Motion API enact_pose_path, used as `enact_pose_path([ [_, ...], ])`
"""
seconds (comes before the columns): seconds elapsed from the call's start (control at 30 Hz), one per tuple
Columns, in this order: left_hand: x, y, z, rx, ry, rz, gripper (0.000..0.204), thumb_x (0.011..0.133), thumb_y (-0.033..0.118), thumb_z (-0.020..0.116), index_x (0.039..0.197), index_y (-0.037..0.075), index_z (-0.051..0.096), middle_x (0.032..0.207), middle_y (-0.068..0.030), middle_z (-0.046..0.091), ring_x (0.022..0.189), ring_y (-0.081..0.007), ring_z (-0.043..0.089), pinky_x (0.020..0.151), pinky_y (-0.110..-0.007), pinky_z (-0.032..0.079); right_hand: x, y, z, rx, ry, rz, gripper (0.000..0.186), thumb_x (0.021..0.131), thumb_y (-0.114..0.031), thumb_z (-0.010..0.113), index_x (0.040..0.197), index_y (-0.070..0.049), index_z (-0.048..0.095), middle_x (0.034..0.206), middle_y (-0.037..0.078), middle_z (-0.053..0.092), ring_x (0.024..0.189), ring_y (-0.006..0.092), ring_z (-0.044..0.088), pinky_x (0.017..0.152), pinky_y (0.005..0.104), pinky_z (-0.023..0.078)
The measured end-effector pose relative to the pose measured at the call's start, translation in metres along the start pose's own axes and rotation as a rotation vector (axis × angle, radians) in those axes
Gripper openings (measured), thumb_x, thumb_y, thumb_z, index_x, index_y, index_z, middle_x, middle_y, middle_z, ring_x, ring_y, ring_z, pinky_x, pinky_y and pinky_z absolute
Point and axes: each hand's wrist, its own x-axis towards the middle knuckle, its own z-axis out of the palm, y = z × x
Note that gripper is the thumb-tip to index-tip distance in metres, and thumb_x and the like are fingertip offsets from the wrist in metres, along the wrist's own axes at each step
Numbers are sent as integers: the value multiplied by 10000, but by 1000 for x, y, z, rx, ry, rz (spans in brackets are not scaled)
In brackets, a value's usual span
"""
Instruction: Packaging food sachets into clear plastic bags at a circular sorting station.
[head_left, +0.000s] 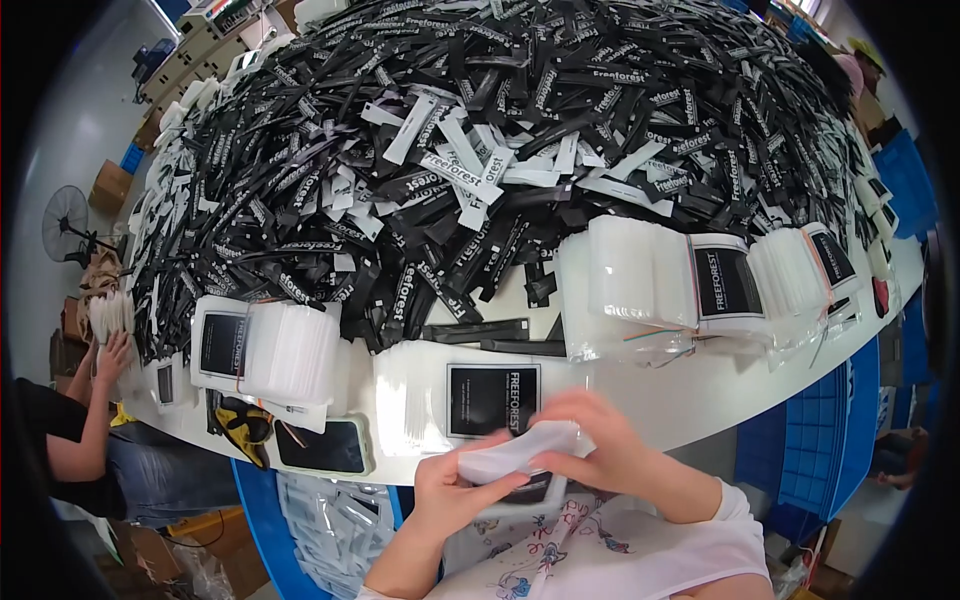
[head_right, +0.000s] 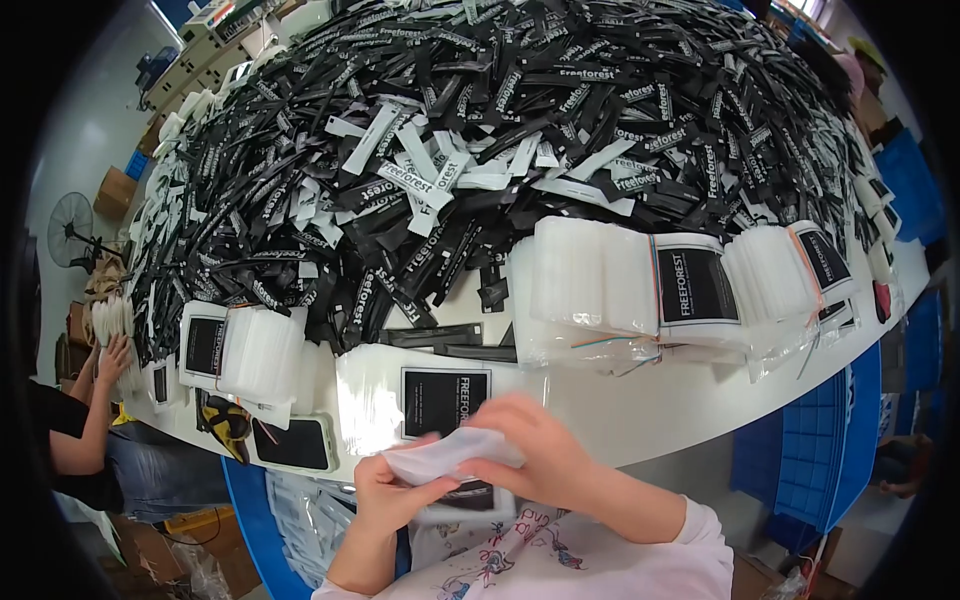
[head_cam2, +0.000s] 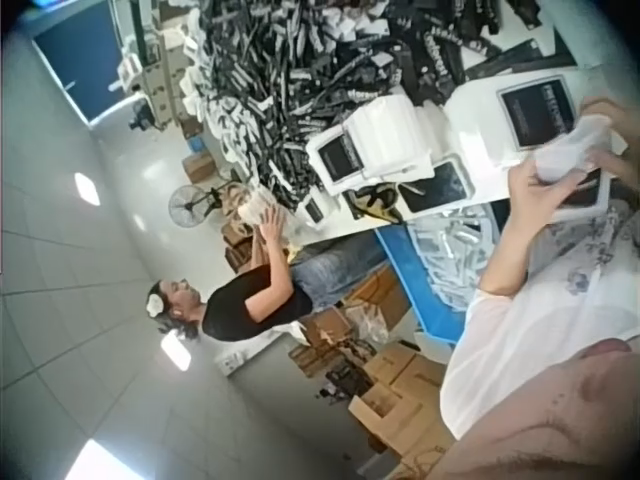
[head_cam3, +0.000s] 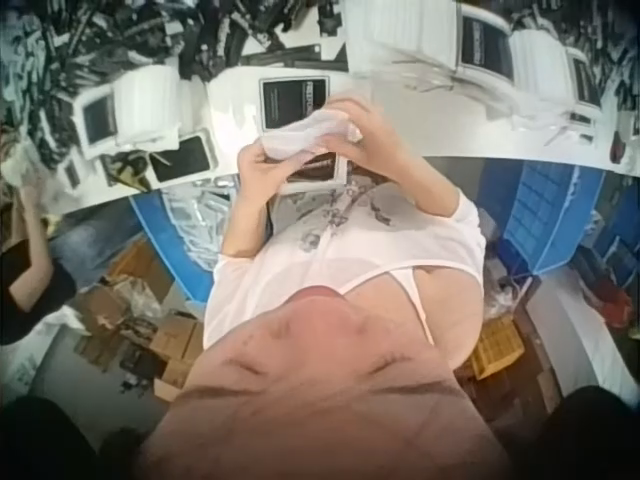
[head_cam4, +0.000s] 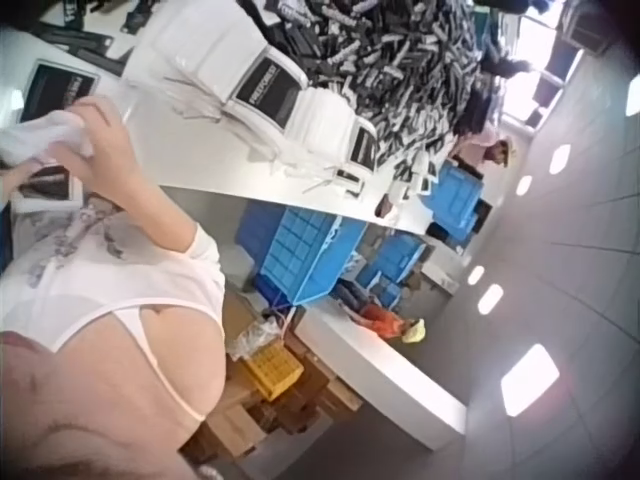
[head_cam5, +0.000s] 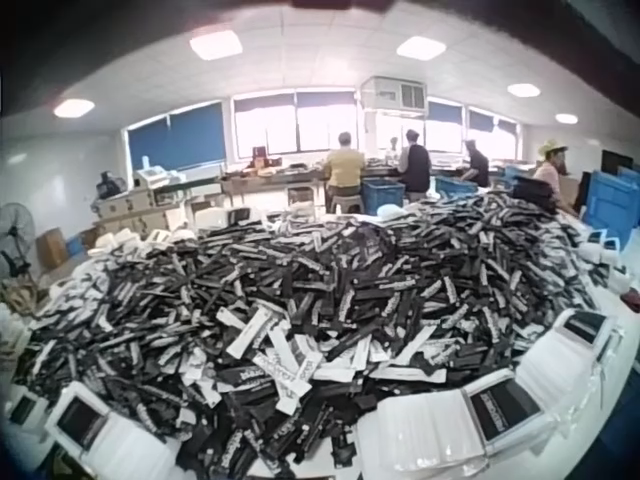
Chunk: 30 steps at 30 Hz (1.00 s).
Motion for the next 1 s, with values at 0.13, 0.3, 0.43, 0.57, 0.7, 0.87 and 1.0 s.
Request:
enact_pose_path([
  [0.13, -8, 0, -12, -117, -42, -96, 165, 717, -7, 634, 875, -54, 630, 729, -93, 627, 649, -108, 564, 557, -216, 434, -9, 5, 10, 1, -122, -71, 192, 686, -39, 660, 871, -47, 610, 857, 75, 584, 768, 215, 558, 684, 294, 432],
  [0.3, -22, -8, -41, 60, 1, 255, 132, 705, 15, 597, 808, -56, 639, 741, -125, 634, 563, -189, 549, 505, -256, 418, 9, -6, 29, -1, -241, -251, 180, 700, -95, 627, 879, -86, 612, 826, 9, 581, 733, 185, 544, 637, 293, 414],
  [0.43, -50, -2, -56, 41, 152, 241, 114, 710, 22, 580, 762, -61, 638, 717, -126, 633, 605, -218, 580, 552, -271, 443, 30, -16, 50, -24, -396, -432, 207, 719, -133, 609, 925, -111, 604, 824, -3, 570, 734, 177, 532, 629, 287, 412],
  [0.57, -62, 3, -74, 322, 320, 260, 127, 696, 30, 581, 766, -55, 643, 685, -123, 632, 651, -219, 604, 602, -299, 457, 54, -23, 49, -92, -442, -495, 225, 747, -177, 606, 961, -112, 592, 897, 19, 575, 842, 183, 536, 728, 313, 425],
  [0.7, -100, 14, -147, 441, 52, -270, 232, 669, 136, 645, 829, -31, 654, 782, -153, 637, 740, -229, 606, 676, -322, 454, 143, -16, -24, -369, -263, -139, 276, 762, -243, 598, 970, -63, 580, 951, 86, 580, 924, 252, 524, 786, 352, 425],
  [0.87, -135, -46, -185, 1142, -93, -703, 520, 641, 218, 710, 1074, -29, 561, 1051, -203, 572, 952, -283, 565, 806, -326, 432, 202, 77, -78, -1223, -173, -119, 302, 766, -261, 580, 1003, -76, 561, 1004, 81, 548, 962, 255, 513, 787, 380, 428],
  [1.0, -116, -34, -149, 853, -53, -590, 689, 663, 257, 727, 1225, -2, 423, 1187, -183, 493, 1109, -285, 473, 912, -327, 373, 201, 84, -74, -1212, -339, -272, 244, 738, -132, 560, 976, -78, 571, 893, 91, 555, 871, 248, 548, 714, 365, 449],
])
